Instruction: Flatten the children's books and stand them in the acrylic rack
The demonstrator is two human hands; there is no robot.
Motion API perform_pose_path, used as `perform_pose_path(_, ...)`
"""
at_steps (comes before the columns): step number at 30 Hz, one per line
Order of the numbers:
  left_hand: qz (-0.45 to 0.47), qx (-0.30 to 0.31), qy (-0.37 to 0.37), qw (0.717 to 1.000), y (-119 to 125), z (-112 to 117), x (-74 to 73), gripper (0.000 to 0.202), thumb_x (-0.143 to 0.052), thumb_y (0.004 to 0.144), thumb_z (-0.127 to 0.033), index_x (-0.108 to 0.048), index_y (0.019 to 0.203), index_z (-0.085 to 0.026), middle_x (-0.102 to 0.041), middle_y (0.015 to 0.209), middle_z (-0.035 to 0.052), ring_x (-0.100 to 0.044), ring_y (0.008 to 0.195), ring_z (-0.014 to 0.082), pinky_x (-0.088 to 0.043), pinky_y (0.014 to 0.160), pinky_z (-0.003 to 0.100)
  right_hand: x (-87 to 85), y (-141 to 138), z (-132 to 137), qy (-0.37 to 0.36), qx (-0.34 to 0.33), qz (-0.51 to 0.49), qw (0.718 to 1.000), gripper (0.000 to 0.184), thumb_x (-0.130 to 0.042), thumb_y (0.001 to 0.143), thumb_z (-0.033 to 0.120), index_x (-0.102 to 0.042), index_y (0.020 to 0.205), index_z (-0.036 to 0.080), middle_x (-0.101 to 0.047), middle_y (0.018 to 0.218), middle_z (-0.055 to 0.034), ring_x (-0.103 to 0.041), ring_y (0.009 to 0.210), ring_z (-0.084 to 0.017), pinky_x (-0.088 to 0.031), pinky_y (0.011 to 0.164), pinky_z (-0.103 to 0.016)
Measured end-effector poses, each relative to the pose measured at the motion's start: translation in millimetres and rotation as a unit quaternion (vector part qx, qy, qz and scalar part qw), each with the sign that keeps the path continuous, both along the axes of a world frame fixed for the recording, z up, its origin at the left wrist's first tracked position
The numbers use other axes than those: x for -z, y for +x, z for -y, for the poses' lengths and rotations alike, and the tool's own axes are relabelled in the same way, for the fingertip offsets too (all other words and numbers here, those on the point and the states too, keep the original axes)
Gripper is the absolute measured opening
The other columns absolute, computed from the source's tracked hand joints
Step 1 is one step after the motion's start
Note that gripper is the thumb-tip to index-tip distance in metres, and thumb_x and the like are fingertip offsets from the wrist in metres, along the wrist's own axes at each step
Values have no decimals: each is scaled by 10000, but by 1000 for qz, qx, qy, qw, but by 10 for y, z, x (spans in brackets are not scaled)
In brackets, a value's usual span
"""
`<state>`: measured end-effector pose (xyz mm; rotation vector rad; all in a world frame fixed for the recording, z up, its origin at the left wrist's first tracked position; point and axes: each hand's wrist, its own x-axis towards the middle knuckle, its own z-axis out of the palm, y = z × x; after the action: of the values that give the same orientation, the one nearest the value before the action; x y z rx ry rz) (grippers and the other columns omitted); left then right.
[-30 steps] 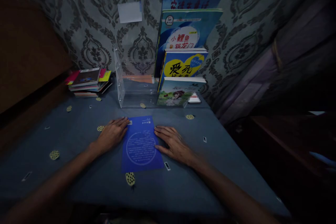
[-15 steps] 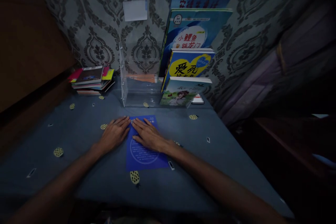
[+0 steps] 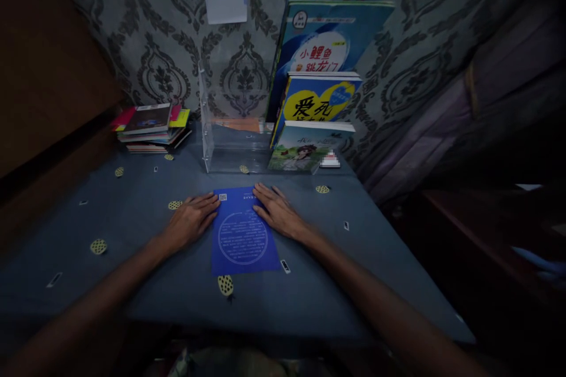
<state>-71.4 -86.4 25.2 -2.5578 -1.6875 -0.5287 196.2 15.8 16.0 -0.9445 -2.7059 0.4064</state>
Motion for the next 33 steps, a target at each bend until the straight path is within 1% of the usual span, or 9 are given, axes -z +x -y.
perform_pose_path(4, 19, 52, 1, 998, 31, 260, -11, 342, -410, 1033, -306, -641, 1266, -209, -662, 1312, 80, -589, 1262, 235, -444, 1043, 444, -6, -13, 8, 9, 6, 12, 1000, 518, -388, 1011, 350, -439, 1470, 115, -398, 1552, -162, -311, 1471, -256, -228, 1212, -516)
perform_pose_path(8, 24, 96, -11, 995, 100, 656, -52, 327, -433, 1024, -268, -642, 1270, -219, -676, 1291, 73, -593, 1257, 233, -443, 1047, 448, -14, -10, 14, 5, 8, 24, 1000, 537, -383, 1011, 347, -423, 1474, 77, -386, 1556, -176, -292, 1479, -259, -217, 1215, -508)
perform_pose_path(12, 43, 130, -42, 990, 166, 1010, -129, 345, -469, 1005, -218, -608, 1320, -231, -670, 1302, 59, -592, 1259, 221, -445, 1059, 435, 15, -5, 8, 11, 3, 14, 1000, 528, -375, 1014, 361, -424, 1480, 119, -387, 1560, -157, -294, 1479, -256, -220, 1211, -512)
perform_pose_path(15, 55, 133, -62, 988, 176, 1124, -171, 364, -486, 999, -204, -588, 1345, -250, -659, 1318, 55, -577, 1277, 218, -431, 1078, 439, 54, -6, -3, 19, 1, 0, 1000, 519, -374, 1013, 367, -425, 1482, 152, -398, 1557, -143, -307, 1474, -250, -233, 1202, -526)
perform_pose_path(18, 41, 140, -66, 987, 199, 1096, -191, 350, -479, 1007, -220, -593, 1337, -244, -654, 1325, 54, -579, 1274, 218, -432, 1070, 444, 73, -14, -7, 22, 6, 1, 1000, 515, -385, 1009, 356, -437, 1472, 135, -401, 1554, -152, -311, 1472, -253, -239, 1199, -528)
perform_pose_path(21, 25, 165, -61, 984, 312, 981, -195, 330, -461, 1014, -233, -618, 1304, -224, -667, 1308, 53, -593, 1254, 212, -430, 1066, 430, 62, -22, 0, 23, 8, 4, 1000, 509, -397, 1005, 338, -443, 1466, 126, -403, 1551, -156, -311, 1472, -254, -240, 1199, -527)
perform_pose_path(28, 24, 241, -51, 969, 868, 593, -150, 334, -439, 1020, -235, -620, 1296, -182, -669, 1303, 75, -584, 1264, 234, -382, 1088, 449, 38, -23, 14, 21, 10, 4, 1000, 508, -414, 997, 325, -450, 1458, 113, -407, 1548, -166, -307, 1474, -248, -236, 1202, -510)
perform_pose_path(30, 25, 253, -56, 966, 1012, 513, -143, 334, -438, 1021, -240, -617, 1294, -171, -668, 1305, 74, -581, 1268, 240, -385, 1079, 448, 32, -23, 15, 20, 11, 0, 1000, 502, -418, 995, 321, -453, 1458, 131, -409, 1549, -155, -310, 1473, -246, -237, 1200, -514)
perform_pose_path(33, 27, 255, -64, 964, 1142, 462, -153, 338, -418, 1029, -253, -618, 1289, -171, -668, 1306, 69, -578, 1271, 232, -388, 1075, 430, 11, -28, 26, 17, 14, 2, 1000, 508, -423, 994, 318, -452, 1457, 112, -409, 1546, -166, -310, 1473, -246, -229, 1204, -507)
